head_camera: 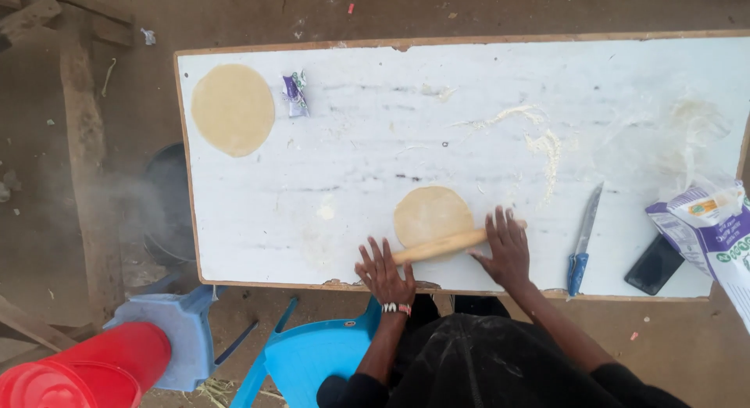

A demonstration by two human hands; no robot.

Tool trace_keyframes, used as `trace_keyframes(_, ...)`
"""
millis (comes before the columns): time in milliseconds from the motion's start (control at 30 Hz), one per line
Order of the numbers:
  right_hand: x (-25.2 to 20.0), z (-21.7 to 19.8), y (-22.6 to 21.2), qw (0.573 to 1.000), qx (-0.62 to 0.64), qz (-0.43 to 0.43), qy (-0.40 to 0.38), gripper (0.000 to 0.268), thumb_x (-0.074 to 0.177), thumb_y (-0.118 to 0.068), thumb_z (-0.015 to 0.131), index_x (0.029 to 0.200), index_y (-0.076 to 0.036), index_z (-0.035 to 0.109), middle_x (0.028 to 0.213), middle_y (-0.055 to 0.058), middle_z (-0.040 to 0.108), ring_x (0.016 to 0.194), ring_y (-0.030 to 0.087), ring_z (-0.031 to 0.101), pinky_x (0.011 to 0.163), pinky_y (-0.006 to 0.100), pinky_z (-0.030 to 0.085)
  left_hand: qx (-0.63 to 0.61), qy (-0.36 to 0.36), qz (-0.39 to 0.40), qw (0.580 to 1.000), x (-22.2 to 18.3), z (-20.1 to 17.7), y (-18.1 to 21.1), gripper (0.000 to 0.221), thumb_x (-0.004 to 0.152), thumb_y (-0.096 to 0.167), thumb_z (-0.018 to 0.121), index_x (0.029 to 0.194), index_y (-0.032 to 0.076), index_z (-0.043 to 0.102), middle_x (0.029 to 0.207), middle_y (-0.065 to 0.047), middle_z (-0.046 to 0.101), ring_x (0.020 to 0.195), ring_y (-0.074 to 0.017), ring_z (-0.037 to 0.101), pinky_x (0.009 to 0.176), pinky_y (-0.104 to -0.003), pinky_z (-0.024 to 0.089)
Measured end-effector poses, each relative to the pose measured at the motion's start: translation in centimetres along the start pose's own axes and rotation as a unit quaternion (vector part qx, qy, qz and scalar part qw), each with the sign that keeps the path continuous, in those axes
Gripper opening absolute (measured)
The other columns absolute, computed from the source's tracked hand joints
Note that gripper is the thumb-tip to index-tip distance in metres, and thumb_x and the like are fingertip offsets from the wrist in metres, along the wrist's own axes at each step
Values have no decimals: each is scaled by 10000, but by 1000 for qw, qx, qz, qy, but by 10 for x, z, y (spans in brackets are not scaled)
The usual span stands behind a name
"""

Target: Rolling out dough with a rolling pin and frying flatbreads on a charcoal stove

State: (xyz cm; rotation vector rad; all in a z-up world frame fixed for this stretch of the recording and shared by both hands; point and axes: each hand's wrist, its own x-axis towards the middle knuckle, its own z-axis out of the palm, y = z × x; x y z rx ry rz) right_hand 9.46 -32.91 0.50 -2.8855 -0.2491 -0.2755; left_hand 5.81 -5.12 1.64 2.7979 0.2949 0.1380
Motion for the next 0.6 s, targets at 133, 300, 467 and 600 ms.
trace_keyframes(133, 111, 24, -1, 996, -71, 36, 28, 971, 940, -857, 431, 1585, -149, 590, 1664, 147, 515, 1512, 432, 453, 1100, 571, 448, 7, 42, -23, 999, 127, 14, 14, 713, 999, 542, 516, 1598, 154, 501, 1747, -155, 336, 1600, -459, 263, 1197, -692, 226)
trace_keyframes(300, 183, 2, -23, 989, 4, 138, -56, 974, 994, -789, 505, 1718, -159, 337, 1782, 150, 204, 1615, 412, 207, 1271, 604, 284, -83, 61, -68, 992, 171, 21, -2, 689, 1062, 487, 474, 1646, 125, 419, 1770, -168, 259, 1621, -455, 203, 1201, -733, 205)
trace_keyframes(467, 46, -4, -20, 996, -44, 70, 12, 934, 976, -819, 383, 1635, -169, 513, 1759, 185, 327, 1581, 469, 310, 1192, 630, 353, -4, 29, -30, 999, 47, -6, -4, 763, 1012, 545, 451, 1653, 133, 409, 1746, -179, 318, 1596, -453, 254, 1201, -685, 203)
trace_keyframes(600, -14, -8, -4, 999, 8, 34, -23, 932, 923, -732, 554, 1610, -104, 522, 1710, 203, 424, 1555, 452, 389, 1212, 596, 340, -9, -16, 24, 1000, 6, -10, -8, 714, 1042, 575, 403, 1611, 152, 491, 1723, -129, 391, 1596, -401, 288, 1227, -629, 166)
